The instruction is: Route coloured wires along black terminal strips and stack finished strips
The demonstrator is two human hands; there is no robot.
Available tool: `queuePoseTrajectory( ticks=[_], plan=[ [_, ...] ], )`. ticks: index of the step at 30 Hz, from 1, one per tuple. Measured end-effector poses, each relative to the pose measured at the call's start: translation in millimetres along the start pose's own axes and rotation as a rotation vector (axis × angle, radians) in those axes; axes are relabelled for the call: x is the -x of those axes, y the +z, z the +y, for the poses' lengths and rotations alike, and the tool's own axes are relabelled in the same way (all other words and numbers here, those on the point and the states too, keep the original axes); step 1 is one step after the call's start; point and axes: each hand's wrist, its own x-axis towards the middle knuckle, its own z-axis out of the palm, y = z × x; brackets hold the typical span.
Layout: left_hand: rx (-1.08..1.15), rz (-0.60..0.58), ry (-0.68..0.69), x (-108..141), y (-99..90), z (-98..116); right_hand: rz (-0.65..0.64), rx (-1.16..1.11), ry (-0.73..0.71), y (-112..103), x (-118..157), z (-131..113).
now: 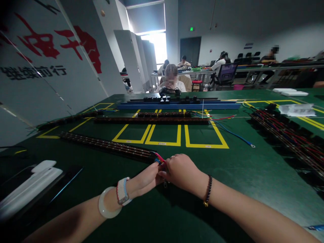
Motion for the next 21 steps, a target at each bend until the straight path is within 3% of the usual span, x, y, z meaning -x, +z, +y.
queuePoseTrajectory(
  ticks=[5,11,14,21],
  plan=[
    [0.044,-0.043,0.011,-8,-9.5,-6,-0.008,0.088,0.045,11,3,-13],
    [0.219,-0.138,-0.012,-8,-18.5,-6,-0.03,0.064,0.118,9,3,-9],
    [0.268,-0.165,-0.028,-5,-16.0,-3,-0.061,0.12,0.085,10,3,-8],
    [0.225,-0.045,-0.002,-8,-12.1,-7,-0.048,0.223,0.013,22,6,-19]
  ],
)
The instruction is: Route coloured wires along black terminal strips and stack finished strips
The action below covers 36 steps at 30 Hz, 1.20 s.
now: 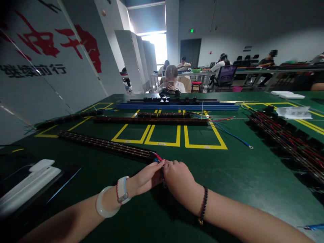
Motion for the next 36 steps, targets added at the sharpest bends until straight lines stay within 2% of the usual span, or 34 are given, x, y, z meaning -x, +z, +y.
queuePoseTrajectory(
  ticks=[5,11,15,19,25,27,30,36],
  plan=[
    [-0.048,0.02,0.037,-3,-1.0,-3,0.04,0.061,0.0,-3,5,-3],
    [-0.13,0.037,0.044,-1,3.6,-4,-0.007,-0.021,-0.007,-16,4,8],
    [-0.169,-0.001,0.048,1,3.3,-4,-0.043,-0.307,0.013,-16,-1,25],
    [-0.161,-0.042,0.055,2,-0.7,-2,-0.201,-0.704,-0.054,-9,-10,51],
    [-0.207,-0.026,0.043,3,-3.7,-2,-0.299,-0.939,0.066,2,-23,83],
    [-0.21,-0.046,0.048,3,-3.1,-3,-0.264,-0.952,0.108,6,-26,89],
    [-0.217,-0.064,0.033,5,-0.7,-1,-0.139,-0.92,0.13,15,-32,96],
    [-0.256,-0.087,0.006,8,3.1,7,0.008,-0.935,0.051,42,-50,109]
  ],
)
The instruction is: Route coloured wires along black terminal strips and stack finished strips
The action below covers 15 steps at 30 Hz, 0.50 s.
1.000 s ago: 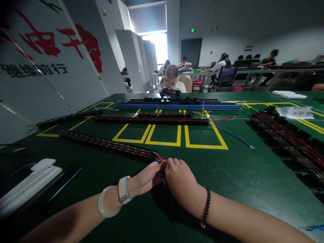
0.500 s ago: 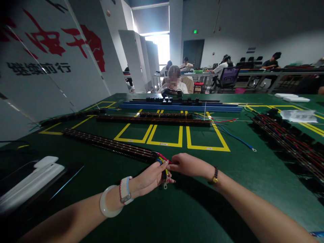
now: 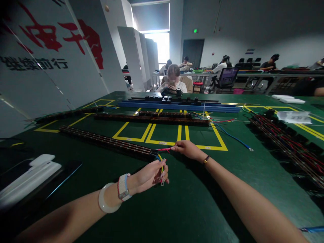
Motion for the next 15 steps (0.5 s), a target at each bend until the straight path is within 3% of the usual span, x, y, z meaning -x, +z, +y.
queuePoseTrajectory(
  ticks=[3,6,11,13,15],
  plan=[
    [0.024,0.023,-0.021,0,1.0,2,0.012,0.046,-0.034,0,-2,5],
    [0.036,0.047,-0.038,-2,-0.2,-1,-0.022,0.133,0.001,-4,6,-5],
    [0.108,-0.01,0.012,-11,-9.8,-12,0.237,0.562,0.02,-12,33,-58],
    [0.161,-0.052,0.046,-13,-12.3,-14,0.225,0.655,0.005,-7,45,-83],
    [0.185,-0.089,0.055,-11,-12.5,-13,0.117,0.71,-0.021,4,56,-104]
  ],
)
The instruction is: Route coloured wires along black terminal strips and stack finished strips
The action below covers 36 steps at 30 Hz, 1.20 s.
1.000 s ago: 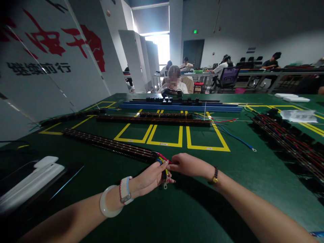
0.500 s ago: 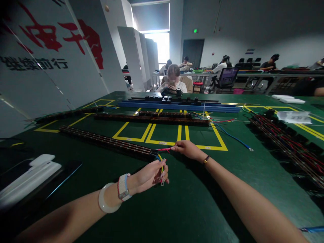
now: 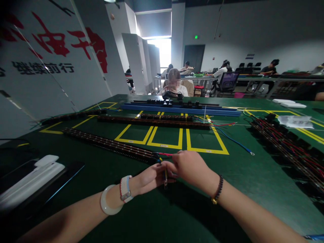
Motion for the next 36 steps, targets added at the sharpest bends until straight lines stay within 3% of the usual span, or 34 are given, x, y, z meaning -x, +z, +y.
queuePoseTrajectory(
  ticks=[4,7,13,20,24,29,36],
  plan=[
    [-0.042,0.099,-0.063,4,5.8,4,-0.127,0.09,-0.111,9,12,-31],
    [-0.018,0.182,-0.05,5,8.6,4,-0.132,0.122,-0.079,16,13,-36],
    [0.031,0.152,0.046,4,8.9,-1,0.008,0.157,-0.003,9,10,-29],
    [-0.144,0.119,0.148,1,6.4,-8,0.177,0.168,-0.063,11,1,-20],
    [-0.174,0.068,0.131,1,3.1,-9,0.214,0.174,-0.08,1,-20,-23],
    [-0.185,0.084,0.082,0,-0.2,-8,0.214,0.219,-0.155,-11,-66,-37],
    [-0.185,0.072,0.045,0,-1.8,-7,0.002,0.287,-0.403,-2,-116,-51]
  ],
)
